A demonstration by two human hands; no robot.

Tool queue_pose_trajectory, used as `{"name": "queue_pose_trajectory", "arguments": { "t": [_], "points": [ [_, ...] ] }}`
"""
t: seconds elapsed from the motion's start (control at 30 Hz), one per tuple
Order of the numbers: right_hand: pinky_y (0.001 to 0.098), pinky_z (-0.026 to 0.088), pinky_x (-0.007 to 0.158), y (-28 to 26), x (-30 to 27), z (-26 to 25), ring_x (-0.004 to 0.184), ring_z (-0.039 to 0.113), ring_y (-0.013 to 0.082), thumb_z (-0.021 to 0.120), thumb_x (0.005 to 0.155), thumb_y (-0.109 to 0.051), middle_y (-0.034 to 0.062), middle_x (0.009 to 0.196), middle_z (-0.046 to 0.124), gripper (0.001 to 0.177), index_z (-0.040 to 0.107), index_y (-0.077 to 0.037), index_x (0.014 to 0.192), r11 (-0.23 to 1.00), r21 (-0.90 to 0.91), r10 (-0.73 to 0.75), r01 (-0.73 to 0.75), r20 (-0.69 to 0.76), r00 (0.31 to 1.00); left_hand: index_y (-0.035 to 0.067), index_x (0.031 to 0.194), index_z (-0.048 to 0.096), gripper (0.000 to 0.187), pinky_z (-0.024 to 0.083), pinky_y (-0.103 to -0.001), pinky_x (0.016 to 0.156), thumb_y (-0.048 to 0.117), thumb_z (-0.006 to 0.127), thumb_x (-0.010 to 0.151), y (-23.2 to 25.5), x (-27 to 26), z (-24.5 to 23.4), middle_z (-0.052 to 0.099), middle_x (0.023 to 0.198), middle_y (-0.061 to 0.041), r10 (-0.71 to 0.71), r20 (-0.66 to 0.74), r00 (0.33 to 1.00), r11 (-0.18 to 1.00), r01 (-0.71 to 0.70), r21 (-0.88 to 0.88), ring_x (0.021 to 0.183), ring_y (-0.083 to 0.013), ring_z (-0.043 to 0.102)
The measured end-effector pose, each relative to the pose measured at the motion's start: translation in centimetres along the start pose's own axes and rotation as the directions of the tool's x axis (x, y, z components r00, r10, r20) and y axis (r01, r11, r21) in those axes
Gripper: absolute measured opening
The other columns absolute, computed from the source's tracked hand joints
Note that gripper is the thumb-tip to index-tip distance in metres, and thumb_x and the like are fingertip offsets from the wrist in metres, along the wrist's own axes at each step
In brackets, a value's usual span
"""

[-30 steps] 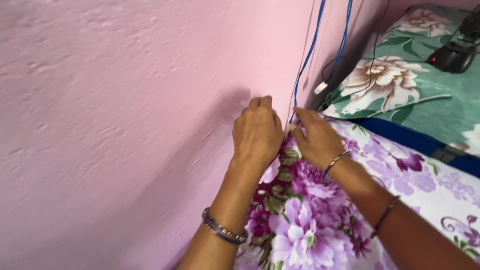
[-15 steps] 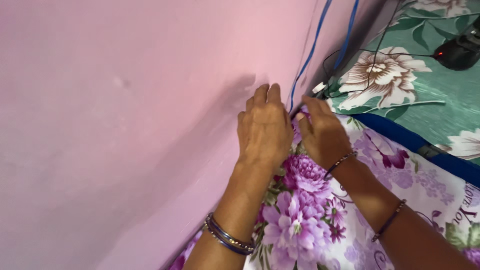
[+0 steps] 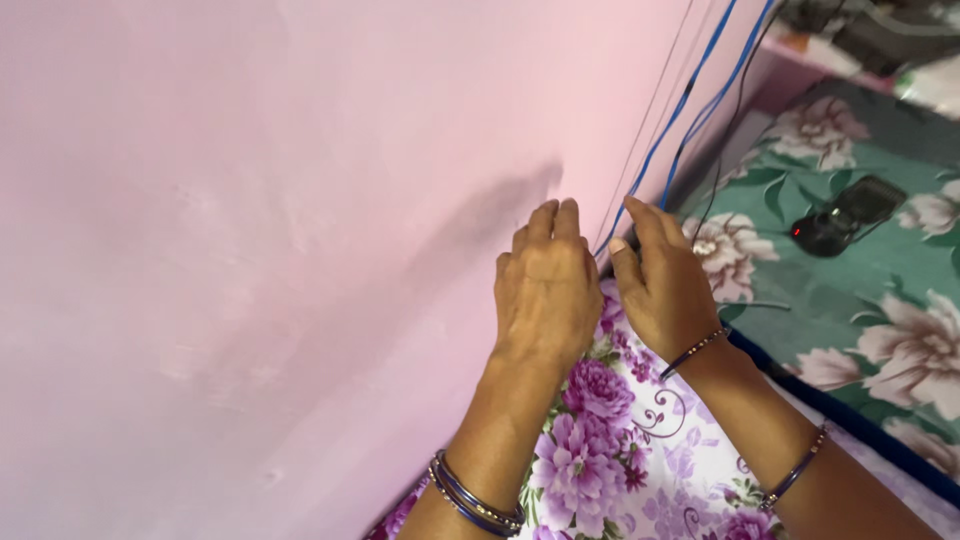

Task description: The person removes a wall clock from a pink wall, wipes its front and back with a cloth, opens the battery compartment, and handles batteries and a small packet. The person also moves remote controls and other small items on a nearby table while holding the clock.

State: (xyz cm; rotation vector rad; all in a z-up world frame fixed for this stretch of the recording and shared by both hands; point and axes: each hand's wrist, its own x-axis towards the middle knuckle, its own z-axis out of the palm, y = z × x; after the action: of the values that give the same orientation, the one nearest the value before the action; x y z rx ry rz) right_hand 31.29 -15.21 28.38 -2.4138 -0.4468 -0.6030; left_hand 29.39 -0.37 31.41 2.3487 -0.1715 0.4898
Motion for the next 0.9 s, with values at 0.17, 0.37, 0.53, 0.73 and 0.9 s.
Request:
{"name": "queue_pose_trajectory", "arguments": {
  "t": [0.17,0.37,0.53,0.73,0.9],
  "points": [
    [0.0486,0.050,0.097,-6.7,4.6,-6.2,0.115,0.060,0.0463,0.057,0.100,-0.012,0.0282,0.132,0.058,0.044,0.050,0.004,0.141,1.000,-0.010,-0.013,0.014,0.007,1.000,-0.005,0.134,0.055,0.050,0.049,-0.054,0.090,0.010,0.065,0.086,5.4,2.5,-7.3,0.058,0.138,-0.024,0.032,0.025,0.999,0.999,-0.032,-0.002,0.116,-0.0401,0.061],
    [0.0490,0.048,0.099,-13.0,9.1,-12.9,0.121,0.057,0.0454,0.054,0.100,-0.013,0.0250,0.140,0.054,0.047,0.046,0.001,0.145,0.999,-0.034,0.000,0.002,0.059,0.998,-0.008,0.131,0.058,0.049,0.051,-0.052,0.088,0.013,0.068,0.087,11.2,5.7,-14.9,0.061,0.132,-0.026,0.094,-0.094,0.991,0.995,-0.097,-0.033,0.112,-0.0401,0.064],
    [0.0479,0.050,0.096,-17.5,13.0,-18.4,0.117,0.060,0.0431,0.055,0.099,-0.014,0.0240,0.139,0.054,0.047,0.048,-0.001,0.144,0.998,-0.055,-0.022,0.023,0.013,1.000,-0.008,0.130,0.059,0.047,0.053,-0.050,0.087,0.011,0.067,0.088,15.5,8.5,-20.9,0.063,0.131,-0.026,0.157,-0.170,0.973,0.986,-0.164,-0.033,0.111,-0.0396,0.065],
    [0.0444,0.055,0.087,-22.3,17.7,-23.8,0.101,0.067,0.0356,0.053,0.102,-0.015,0.0220,0.139,0.055,0.046,0.047,-0.003,0.145,0.999,-0.030,-0.017,0.016,-0.036,0.999,-0.009,0.130,0.060,0.043,0.053,-0.050,0.088,0.009,0.065,0.091,19.9,11.1,-26.9,0.064,0.130,-0.026,0.257,-0.302,0.918,0.964,-0.265,0.015,0.110,-0.0408,0.065],
    [0.0436,0.057,0.086,-26.1,21.2,-27.1,0.118,0.062,0.0385,0.052,0.103,-0.010,0.0247,0.137,0.054,0.044,0.046,0.001,0.145,0.982,-0.039,-0.189,0.185,-0.139,0.972,-0.010,0.129,0.062,0.043,0.053,-0.049,0.087,0.010,0.064,0.091,22.9,12.9,-31.8,0.065,0.127,-0.028,0.315,-0.375,0.872,0.948,-0.310,0.076,0.110,-0.0392,0.066]
  ]
}}
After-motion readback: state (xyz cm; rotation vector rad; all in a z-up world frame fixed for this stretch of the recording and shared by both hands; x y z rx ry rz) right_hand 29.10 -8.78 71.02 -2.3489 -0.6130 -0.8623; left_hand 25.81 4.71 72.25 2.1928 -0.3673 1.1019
